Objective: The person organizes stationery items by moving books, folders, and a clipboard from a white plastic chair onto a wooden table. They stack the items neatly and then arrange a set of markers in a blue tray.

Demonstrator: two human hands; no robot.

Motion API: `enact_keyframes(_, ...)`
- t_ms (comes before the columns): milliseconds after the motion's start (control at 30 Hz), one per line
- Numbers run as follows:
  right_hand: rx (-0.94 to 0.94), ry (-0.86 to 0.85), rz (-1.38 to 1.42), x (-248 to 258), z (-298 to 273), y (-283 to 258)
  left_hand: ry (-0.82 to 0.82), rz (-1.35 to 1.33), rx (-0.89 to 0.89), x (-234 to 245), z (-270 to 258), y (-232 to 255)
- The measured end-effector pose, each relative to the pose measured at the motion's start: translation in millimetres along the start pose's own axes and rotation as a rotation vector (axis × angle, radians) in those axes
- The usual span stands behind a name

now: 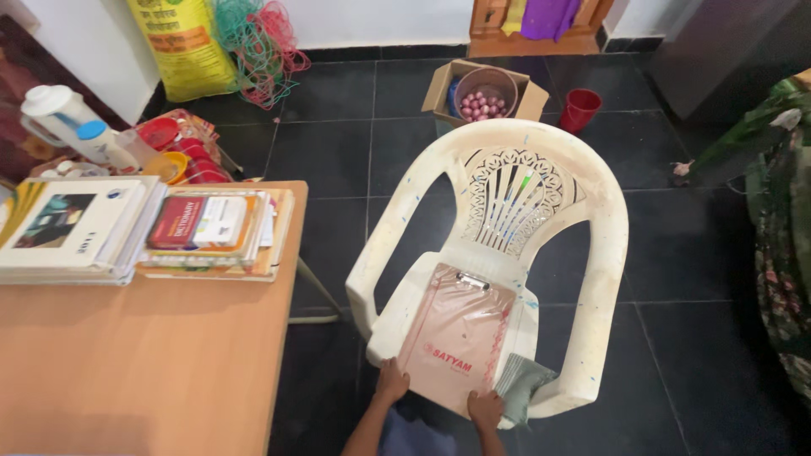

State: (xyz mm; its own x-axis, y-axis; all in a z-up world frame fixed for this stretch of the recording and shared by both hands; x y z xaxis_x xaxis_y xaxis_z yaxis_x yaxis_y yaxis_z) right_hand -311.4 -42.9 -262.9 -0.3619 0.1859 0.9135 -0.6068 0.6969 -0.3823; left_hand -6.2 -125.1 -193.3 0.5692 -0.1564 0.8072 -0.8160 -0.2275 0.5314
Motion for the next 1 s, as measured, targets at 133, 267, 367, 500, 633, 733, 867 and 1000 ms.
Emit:
enact_keyframes(133,0.068,0.053,-0.124,-25,9,0,-0.125,0.186,-0.050,-39,8,-5)
enact_keyframes(267,-0.221,-0.123,-0.057,-36,11,11,-0.116,0.198,0.104,-55,11,-15)
enact_keyframes(367,-0.378,-0.113,0.070,-42,13,27,0.010,0.223,0.102,-52,13,-17)
enact_keyframes(500,-0.513,-0.075,0.023,-50,18,40,0.097,0.019,0.183,-61,31,-26)
enact_keyframes(633,-0.518,-0.106,0.043,-42,13,40,0.089,0.009,0.335,-59,38,-39)
enact_keyframes(733,-0.521,-0.102,0.056,-34,10,39,0.065,0.066,0.396,-48,38,-42)
enact_keyframes(867,-0.471,-0.080,0.066,-18,10,31,-0.020,0.090,0.420,-30,32,-28)
enact_keyframes(1000,-0.450,-0.070,0.077,14,5,16,0.148,0.151,0.352,27,14,14)
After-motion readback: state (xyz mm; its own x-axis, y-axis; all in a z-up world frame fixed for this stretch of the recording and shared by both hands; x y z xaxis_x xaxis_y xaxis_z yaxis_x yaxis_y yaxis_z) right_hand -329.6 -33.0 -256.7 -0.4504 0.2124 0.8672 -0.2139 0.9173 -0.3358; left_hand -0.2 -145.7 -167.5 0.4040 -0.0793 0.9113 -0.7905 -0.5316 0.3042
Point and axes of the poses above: each hand's wrist, its own z-axis towards the middle knuckle, its own x-axis out of the back of the hand, y = z × x, the point moved 10 cm from there along z, towards the middle knuckle, and after that the axes turned 10 degrees about y, right-handed, at the moved point
